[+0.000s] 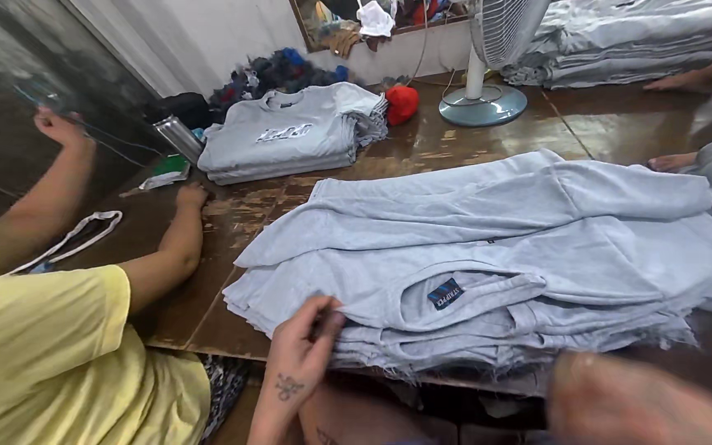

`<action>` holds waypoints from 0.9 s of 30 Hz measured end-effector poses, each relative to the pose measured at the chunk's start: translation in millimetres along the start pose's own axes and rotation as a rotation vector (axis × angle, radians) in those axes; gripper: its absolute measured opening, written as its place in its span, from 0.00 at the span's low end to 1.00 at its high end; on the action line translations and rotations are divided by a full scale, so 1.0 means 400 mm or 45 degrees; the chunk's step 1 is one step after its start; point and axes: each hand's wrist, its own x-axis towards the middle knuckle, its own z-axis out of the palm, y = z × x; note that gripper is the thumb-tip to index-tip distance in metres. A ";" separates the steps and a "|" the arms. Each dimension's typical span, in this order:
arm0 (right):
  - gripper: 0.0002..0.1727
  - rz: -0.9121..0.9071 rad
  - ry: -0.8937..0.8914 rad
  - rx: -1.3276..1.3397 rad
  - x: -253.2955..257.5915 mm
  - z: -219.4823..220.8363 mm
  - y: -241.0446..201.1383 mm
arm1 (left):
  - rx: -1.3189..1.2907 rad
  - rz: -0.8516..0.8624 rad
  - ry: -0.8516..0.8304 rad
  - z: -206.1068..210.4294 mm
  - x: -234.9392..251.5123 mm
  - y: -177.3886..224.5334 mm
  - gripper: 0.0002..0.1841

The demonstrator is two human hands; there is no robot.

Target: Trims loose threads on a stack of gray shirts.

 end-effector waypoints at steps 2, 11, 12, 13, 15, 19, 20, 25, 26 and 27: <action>0.26 0.242 0.214 -0.626 -0.052 -0.057 0.116 | -0.260 -0.121 0.230 0.016 -0.004 0.008 0.10; 0.14 0.213 0.495 -1.193 0.045 -0.263 0.243 | 0.575 0.188 0.174 -0.032 0.206 0.036 0.17; 0.12 0.292 0.461 -1.210 0.086 -0.282 0.290 | 0.692 0.137 0.029 -0.029 0.255 0.004 0.17; 0.11 0.450 0.385 -1.199 0.118 -0.290 0.349 | 0.775 -0.003 -0.167 -0.021 0.303 -0.039 0.18; 0.14 0.793 0.212 -1.076 0.141 -0.267 0.486 | 0.745 -0.296 -0.430 0.001 0.363 -0.154 0.22; 0.23 0.940 0.440 -0.607 0.094 -0.256 0.597 | 0.276 -0.540 0.112 -0.010 0.347 -0.269 0.21; 0.22 0.919 0.502 -0.576 0.086 -0.257 0.597 | 0.274 -0.655 0.167 -0.015 0.344 -0.261 0.21; 0.20 0.900 0.587 -0.652 0.083 -0.248 0.607 | 0.420 -0.679 0.248 -0.013 0.334 -0.260 0.21; 0.20 0.807 0.608 -0.756 0.082 -0.240 0.600 | 0.404 -0.562 0.344 -0.015 0.321 -0.258 0.22; 0.20 0.679 0.608 -0.849 0.080 -0.224 0.576 | 0.384 -0.425 0.438 -0.017 0.305 -0.241 0.22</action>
